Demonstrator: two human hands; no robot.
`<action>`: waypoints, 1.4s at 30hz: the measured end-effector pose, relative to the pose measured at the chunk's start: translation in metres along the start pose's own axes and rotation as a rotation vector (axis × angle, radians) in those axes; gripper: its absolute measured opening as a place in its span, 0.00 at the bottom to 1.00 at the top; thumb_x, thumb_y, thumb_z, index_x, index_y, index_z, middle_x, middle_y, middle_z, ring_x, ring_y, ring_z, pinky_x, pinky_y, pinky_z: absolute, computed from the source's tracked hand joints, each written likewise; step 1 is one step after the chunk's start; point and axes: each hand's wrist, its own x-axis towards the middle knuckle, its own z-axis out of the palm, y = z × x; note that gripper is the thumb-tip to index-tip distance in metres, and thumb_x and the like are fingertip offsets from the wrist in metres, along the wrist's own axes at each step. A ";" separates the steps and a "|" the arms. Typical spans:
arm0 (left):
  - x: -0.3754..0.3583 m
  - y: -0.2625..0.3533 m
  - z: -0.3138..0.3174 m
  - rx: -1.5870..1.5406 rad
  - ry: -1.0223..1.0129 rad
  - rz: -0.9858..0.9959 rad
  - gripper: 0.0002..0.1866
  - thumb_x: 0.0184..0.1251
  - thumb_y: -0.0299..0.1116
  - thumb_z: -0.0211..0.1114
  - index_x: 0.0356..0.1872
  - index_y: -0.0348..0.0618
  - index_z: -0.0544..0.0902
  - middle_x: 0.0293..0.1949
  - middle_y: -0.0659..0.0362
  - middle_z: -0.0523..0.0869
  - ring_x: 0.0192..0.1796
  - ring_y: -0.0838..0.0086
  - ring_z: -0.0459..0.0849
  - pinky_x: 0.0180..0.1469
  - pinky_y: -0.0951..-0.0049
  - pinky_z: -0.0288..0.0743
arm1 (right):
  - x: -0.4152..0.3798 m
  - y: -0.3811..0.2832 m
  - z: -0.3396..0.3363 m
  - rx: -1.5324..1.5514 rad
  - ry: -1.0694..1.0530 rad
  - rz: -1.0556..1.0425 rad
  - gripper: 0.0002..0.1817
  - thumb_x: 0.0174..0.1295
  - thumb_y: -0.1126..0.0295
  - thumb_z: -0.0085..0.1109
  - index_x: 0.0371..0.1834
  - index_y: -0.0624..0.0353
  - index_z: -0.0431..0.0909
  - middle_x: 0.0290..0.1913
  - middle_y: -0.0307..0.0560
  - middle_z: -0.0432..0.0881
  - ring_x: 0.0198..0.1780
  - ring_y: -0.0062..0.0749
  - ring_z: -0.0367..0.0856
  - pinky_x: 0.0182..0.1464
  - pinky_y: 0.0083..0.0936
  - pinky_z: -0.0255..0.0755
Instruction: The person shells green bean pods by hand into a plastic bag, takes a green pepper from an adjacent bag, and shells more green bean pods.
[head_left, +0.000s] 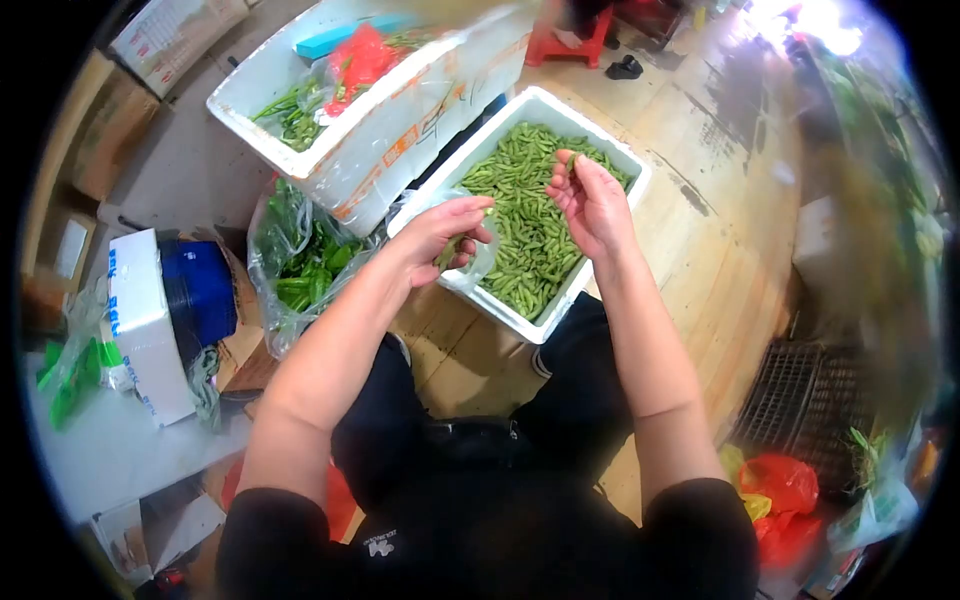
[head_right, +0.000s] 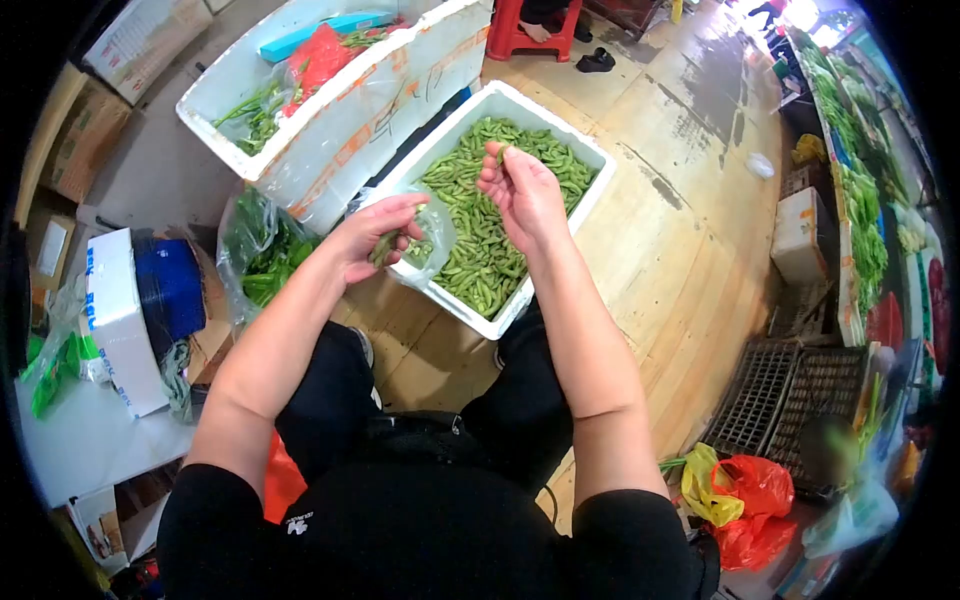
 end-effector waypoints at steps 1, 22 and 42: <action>0.006 0.001 0.000 -0.043 -0.012 -0.008 0.17 0.66 0.38 0.54 0.55 0.52 0.73 0.28 0.67 0.75 0.28 0.84 0.70 0.28 0.85 0.67 | 0.003 -0.001 -0.005 -0.029 -0.014 0.042 0.13 0.66 0.68 0.47 0.47 0.65 0.72 0.31 0.41 0.77 0.31 0.21 0.75 0.36 0.18 0.75; 0.027 -0.009 0.024 0.180 0.089 0.196 0.20 0.60 0.33 0.61 0.52 0.34 0.75 0.26 0.65 0.77 0.22 0.86 0.67 0.22 0.86 0.59 | -0.013 0.020 0.002 -0.447 -0.066 0.217 0.06 0.56 0.75 0.57 0.37 0.57 0.76 0.32 0.41 0.80 0.32 0.24 0.77 0.37 0.21 0.74; 0.030 -0.024 0.012 0.047 0.053 0.240 0.08 0.57 0.31 0.63 0.34 0.38 0.79 0.23 0.64 0.76 0.22 0.84 0.69 0.22 0.83 0.60 | -0.021 0.036 -0.008 -0.582 -0.216 0.101 0.07 0.57 0.76 0.58 0.39 0.63 0.78 0.33 0.41 0.82 0.31 0.22 0.79 0.36 0.19 0.75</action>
